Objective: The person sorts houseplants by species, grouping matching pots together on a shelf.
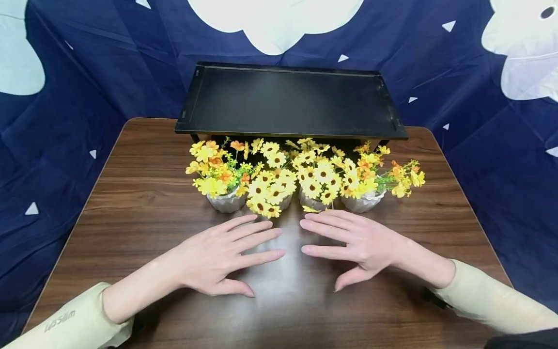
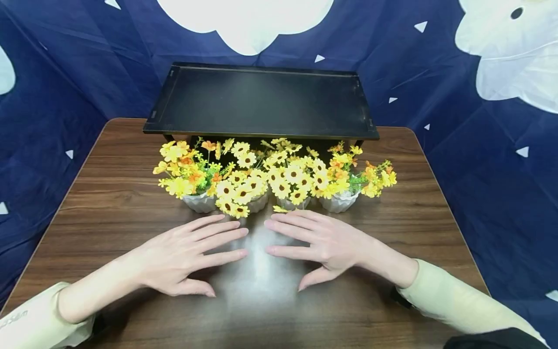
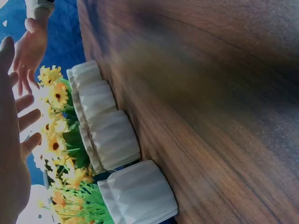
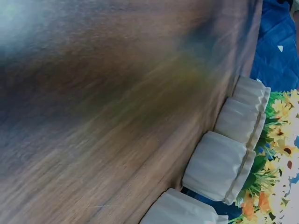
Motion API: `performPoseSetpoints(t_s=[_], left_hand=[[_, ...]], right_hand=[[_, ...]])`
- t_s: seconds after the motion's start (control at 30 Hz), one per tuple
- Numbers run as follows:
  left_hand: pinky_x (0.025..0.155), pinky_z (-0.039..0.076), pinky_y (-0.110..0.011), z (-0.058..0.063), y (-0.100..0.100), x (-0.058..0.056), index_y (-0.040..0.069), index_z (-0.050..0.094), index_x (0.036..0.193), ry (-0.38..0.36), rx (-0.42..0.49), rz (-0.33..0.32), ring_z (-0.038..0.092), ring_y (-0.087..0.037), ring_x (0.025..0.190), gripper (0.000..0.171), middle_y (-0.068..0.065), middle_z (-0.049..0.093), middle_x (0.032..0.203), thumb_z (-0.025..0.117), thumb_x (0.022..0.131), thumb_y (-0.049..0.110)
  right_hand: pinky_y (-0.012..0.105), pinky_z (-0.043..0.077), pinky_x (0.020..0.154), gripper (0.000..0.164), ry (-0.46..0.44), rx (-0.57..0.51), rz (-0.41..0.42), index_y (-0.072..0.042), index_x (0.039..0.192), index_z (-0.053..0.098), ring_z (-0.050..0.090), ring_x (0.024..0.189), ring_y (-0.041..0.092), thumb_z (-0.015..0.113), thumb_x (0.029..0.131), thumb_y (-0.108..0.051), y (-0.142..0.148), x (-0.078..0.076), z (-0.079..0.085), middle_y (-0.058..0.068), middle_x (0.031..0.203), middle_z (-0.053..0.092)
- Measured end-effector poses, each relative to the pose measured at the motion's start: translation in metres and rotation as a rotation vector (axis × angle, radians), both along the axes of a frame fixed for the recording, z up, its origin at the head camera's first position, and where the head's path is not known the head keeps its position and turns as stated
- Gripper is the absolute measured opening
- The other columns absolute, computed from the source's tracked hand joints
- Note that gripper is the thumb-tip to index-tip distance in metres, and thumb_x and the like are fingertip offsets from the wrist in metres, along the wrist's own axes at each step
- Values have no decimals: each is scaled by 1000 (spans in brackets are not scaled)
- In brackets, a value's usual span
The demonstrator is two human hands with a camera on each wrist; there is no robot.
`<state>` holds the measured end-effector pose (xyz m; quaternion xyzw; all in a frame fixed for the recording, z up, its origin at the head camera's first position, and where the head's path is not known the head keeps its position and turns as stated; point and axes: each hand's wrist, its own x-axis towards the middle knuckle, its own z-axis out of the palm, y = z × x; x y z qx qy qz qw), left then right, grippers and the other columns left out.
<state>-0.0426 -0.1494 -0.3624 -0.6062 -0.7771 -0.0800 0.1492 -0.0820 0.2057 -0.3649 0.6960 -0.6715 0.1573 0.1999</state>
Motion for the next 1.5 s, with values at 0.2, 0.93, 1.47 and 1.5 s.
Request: performPoseSetpoints(t_s=[0.2,0.93,1.47,1.5], left_hand=[[115,44,-45,6,-2,-4,13,55,149,101,145,-38,59,-25,133,62,-10,62,145,51,102,54],[90,57,-43,33,1,-28,1,72,122,172,518,-27,71,-26,100,44,-11,75,110,56,103,37],[75,53,-38,56,-11,-38,-5,77,98,96,904,92,67,-29,79,41,-15,75,87,60,102,32],[77,54,-37,56,-11,-39,-5,77,97,84,929,99,67,-29,78,42,-15,75,86,60,102,33]], right_hand=[[46,60,87,53,61,-213,39,0,124,70,70,111,36,64,99,-47,-11,-7,9,26,125,69],[37,60,83,48,12,-655,-182,7,103,74,70,84,38,69,94,-40,-13,-30,32,30,102,72],[17,53,88,65,-113,-951,-421,14,104,71,70,95,21,73,91,-49,14,-32,55,33,102,71],[17,53,88,66,-121,-962,-424,15,104,70,70,96,19,74,91,-50,16,-32,55,32,102,71]])
